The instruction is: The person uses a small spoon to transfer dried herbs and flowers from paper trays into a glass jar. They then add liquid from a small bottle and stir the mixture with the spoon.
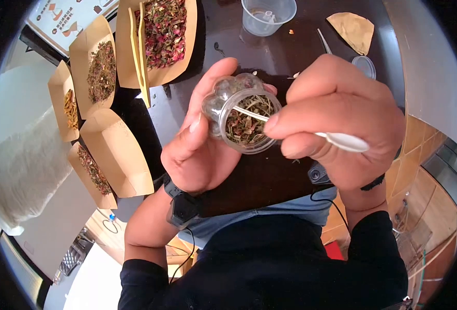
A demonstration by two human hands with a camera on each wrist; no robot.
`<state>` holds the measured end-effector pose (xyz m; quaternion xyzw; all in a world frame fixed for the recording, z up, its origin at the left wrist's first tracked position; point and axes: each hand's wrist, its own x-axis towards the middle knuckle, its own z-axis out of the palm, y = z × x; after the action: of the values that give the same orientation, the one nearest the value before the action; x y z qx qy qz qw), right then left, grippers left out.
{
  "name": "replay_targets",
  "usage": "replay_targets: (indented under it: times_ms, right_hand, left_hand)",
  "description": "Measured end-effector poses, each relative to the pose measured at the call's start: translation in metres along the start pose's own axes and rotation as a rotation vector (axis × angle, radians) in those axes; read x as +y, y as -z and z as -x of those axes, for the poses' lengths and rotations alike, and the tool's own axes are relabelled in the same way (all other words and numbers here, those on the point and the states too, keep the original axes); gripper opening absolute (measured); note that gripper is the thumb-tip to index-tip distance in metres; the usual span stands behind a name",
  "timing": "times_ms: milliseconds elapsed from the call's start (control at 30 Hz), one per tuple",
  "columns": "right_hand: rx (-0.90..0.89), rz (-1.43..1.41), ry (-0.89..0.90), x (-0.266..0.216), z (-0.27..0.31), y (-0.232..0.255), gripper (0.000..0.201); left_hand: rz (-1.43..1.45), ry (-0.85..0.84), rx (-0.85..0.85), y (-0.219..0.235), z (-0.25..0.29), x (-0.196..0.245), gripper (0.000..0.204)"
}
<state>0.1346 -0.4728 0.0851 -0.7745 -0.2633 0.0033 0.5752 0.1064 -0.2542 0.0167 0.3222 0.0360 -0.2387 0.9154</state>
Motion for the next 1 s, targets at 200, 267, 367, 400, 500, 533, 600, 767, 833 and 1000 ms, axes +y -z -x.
replay_targets:
  times_ms: [200, 267, 367, 400, 500, 533, 600, 767, 833, 1000]
  right_hand:
    - [0.091, 0.035, 0.037, 0.005, 0.002, 0.002, 0.042]
    - [0.108, 0.046, 0.047, 0.007, 0.008, 0.002, 0.043]
    - [0.290, 0.037, -0.018, 0.009, 0.018, 0.000, 0.042]
    - [0.220, 0.001, 0.004, 0.006, 0.010, 0.004, 0.041]
    - [0.091, -0.048, -0.015, 0.002, 0.005, -0.004, 0.038]
    - [0.033, -0.062, -0.055, 0.001, 0.006, -0.006, 0.036]
    - [0.062, -0.019, -0.032, 0.001, 0.005, -0.005, 0.033]
    - [0.179, 0.127, 0.051, -0.001, 0.000, 0.002, 0.028]
    - [0.140, 0.175, 0.050, -0.003, 0.000, 0.001, 0.032]
    - [0.115, 0.146, 0.048, 0.003, 0.004, 0.000, 0.034]
  left_hand:
    - [0.008, 0.010, 0.006, 0.000, 0.001, 0.000, 0.091]
    - [0.000, 0.017, -0.025, 0.004, 0.001, 0.001, 0.094]
    - [-0.011, 0.019, -0.053, 0.005, 0.000, 0.000, 0.096]
    - [-0.014, 0.013, -0.049, 0.005, 0.000, -0.001, 0.096]
    - [-0.012, 0.009, -0.003, 0.000, 0.000, 0.001, 0.092]
    - [-0.013, 0.009, -0.004, -0.001, 0.000, 0.000, 0.092]
    - [0.023, 0.003, 0.055, -0.002, 0.000, -0.002, 0.092]
    - [0.052, 0.029, 0.035, -0.002, 0.001, 0.001, 0.092]
    - [0.050, 0.031, 0.034, -0.001, 0.001, 0.000, 0.092]
    - [0.025, 0.013, 0.022, 0.000, 0.000, 0.000, 0.092]
